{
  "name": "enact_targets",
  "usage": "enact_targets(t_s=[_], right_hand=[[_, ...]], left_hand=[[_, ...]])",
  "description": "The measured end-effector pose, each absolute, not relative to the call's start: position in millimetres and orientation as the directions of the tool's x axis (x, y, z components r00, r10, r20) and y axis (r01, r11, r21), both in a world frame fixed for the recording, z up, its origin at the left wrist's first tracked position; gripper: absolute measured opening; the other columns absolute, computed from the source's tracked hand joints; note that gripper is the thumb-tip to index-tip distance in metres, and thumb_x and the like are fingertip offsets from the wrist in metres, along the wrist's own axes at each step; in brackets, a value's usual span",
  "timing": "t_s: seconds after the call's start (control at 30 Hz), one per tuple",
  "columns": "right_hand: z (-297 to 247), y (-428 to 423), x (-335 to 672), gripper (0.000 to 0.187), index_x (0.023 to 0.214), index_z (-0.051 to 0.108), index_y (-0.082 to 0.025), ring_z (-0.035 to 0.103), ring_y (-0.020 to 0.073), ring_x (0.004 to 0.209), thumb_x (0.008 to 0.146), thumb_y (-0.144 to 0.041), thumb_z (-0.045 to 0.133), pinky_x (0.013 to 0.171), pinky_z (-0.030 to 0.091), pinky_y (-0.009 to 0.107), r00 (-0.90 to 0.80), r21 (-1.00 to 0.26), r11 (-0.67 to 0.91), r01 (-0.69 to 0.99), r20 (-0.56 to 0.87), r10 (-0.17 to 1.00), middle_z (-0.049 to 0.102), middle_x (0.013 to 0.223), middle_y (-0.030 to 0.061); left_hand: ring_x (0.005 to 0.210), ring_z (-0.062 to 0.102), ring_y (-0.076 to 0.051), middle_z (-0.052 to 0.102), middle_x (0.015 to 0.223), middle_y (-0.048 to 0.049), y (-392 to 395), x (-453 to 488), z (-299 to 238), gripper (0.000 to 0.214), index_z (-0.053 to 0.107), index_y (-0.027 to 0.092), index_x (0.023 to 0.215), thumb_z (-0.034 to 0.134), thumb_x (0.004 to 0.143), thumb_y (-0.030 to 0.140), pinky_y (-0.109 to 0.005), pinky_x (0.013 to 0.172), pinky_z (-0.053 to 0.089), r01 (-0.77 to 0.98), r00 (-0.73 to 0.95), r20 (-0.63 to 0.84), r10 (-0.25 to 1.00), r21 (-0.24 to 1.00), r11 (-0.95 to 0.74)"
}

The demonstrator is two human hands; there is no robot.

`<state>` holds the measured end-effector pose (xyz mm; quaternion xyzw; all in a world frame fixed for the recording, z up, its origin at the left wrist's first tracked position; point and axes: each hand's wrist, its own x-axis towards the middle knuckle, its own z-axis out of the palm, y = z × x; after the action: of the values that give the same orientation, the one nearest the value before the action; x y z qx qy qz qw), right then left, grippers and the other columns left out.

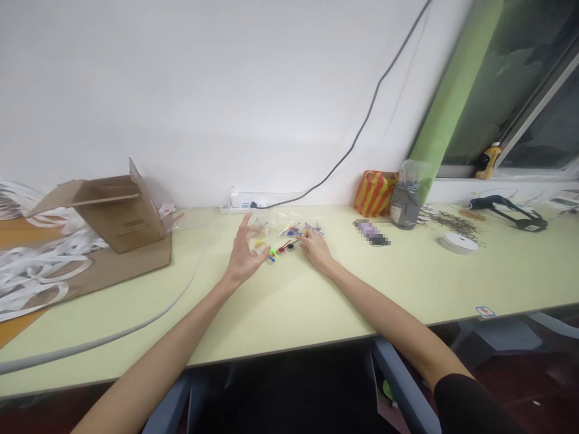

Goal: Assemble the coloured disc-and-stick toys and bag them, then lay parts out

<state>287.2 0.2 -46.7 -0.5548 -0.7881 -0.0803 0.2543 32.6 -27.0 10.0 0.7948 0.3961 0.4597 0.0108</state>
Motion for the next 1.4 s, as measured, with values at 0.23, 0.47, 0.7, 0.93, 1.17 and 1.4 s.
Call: enact_targets(t_s=[0.23,0.47,0.7,0.93,1.17,1.4], right_hand=[[-50.1,9.8,289.4,0.014,0.096,0.071,-0.020,0.049,0.0265,0.108,0.093,-0.014,0.060,0.091,0.039,0.038,-0.227,-0.229,0.380,0.896,0.499,0.836,0.060,0.107,0.0111],[-34.8,-0.2,306.5,0.016,0.098,0.066,-0.021,0.051,0.0256,0.100,0.098,-0.017,0.051,0.086,0.041,0.037,-0.068,-0.359,0.413,0.837,0.680,0.730,0.062,0.103,0.0098],[-13.6,-28.3,294.3,0.019,0.095,0.067,-0.023,0.053,0.0230,0.094,0.102,-0.023,0.049,0.085,0.042,0.036,-0.181,-0.227,0.597,0.770,0.819,0.545,0.063,0.093,0.0076],[-15.4,-41.0,253.3,0.021,0.104,0.069,-0.022,0.058,0.0210,0.089,0.101,-0.018,0.049,0.082,0.046,0.037,-0.396,-0.026,0.787,0.617,0.853,0.339,0.068,0.088,0.0077],[-23.4,-29.1,261.5,0.030,0.117,0.066,-0.023,0.062,0.0227,0.101,0.102,-0.014,0.042,0.092,0.048,0.042,-0.184,-0.257,0.754,0.605,0.875,0.447,0.070,0.103,0.0092],[-42.9,-3.1,268.8,0.043,0.133,0.061,-0.022,0.050,0.0278,0.122,0.094,-0.006,0.052,0.099,0.043,0.046,-0.318,-0.221,0.566,0.794,0.644,0.696,0.060,0.128,0.0131]], left_hand=[[0.120,0.053,-0.029,0.058,0.125,-0.0095,-22.8,28.9,8.1,0.095,0.013,0.026,0.158,0.068,0.081,0.034,-0.048,0.108,0.039,0.629,0.281,0.716,0.638,0.364,-0.686],[0.115,0.049,-0.033,0.057,0.119,-0.0119,-17.1,19.8,11.6,0.094,0.010,0.022,0.161,0.062,0.082,0.028,-0.048,0.104,0.037,0.792,0.443,0.676,0.590,0.013,-0.610],[0.114,0.048,-0.033,0.056,0.117,-0.0119,-18.0,19.9,8.8,0.093,0.013,0.020,0.161,0.062,0.082,0.029,-0.046,0.107,0.035,0.815,0.487,0.619,0.616,-0.068,-0.576],[0.119,0.048,-0.033,0.059,0.123,-0.0110,-27.7,34.9,4.5,0.097,0.013,0.020,0.160,0.063,0.077,0.023,-0.045,0.106,0.037,0.752,0.519,0.613,0.596,0.004,-0.659],[0.116,0.050,-0.033,0.061,0.121,-0.0105,-23.6,30.6,5.8,0.103,0.011,0.023,0.160,0.069,0.075,0.024,-0.047,0.105,0.038,0.738,0.482,0.643,0.596,0.069,-0.671],[0.115,0.049,-0.034,0.058,0.120,-0.0124,-21.5,26.0,10.5,0.100,0.014,0.022,0.160,0.071,0.078,0.029,-0.049,0.106,0.036,0.746,0.465,0.694,0.550,0.028,-0.666]])
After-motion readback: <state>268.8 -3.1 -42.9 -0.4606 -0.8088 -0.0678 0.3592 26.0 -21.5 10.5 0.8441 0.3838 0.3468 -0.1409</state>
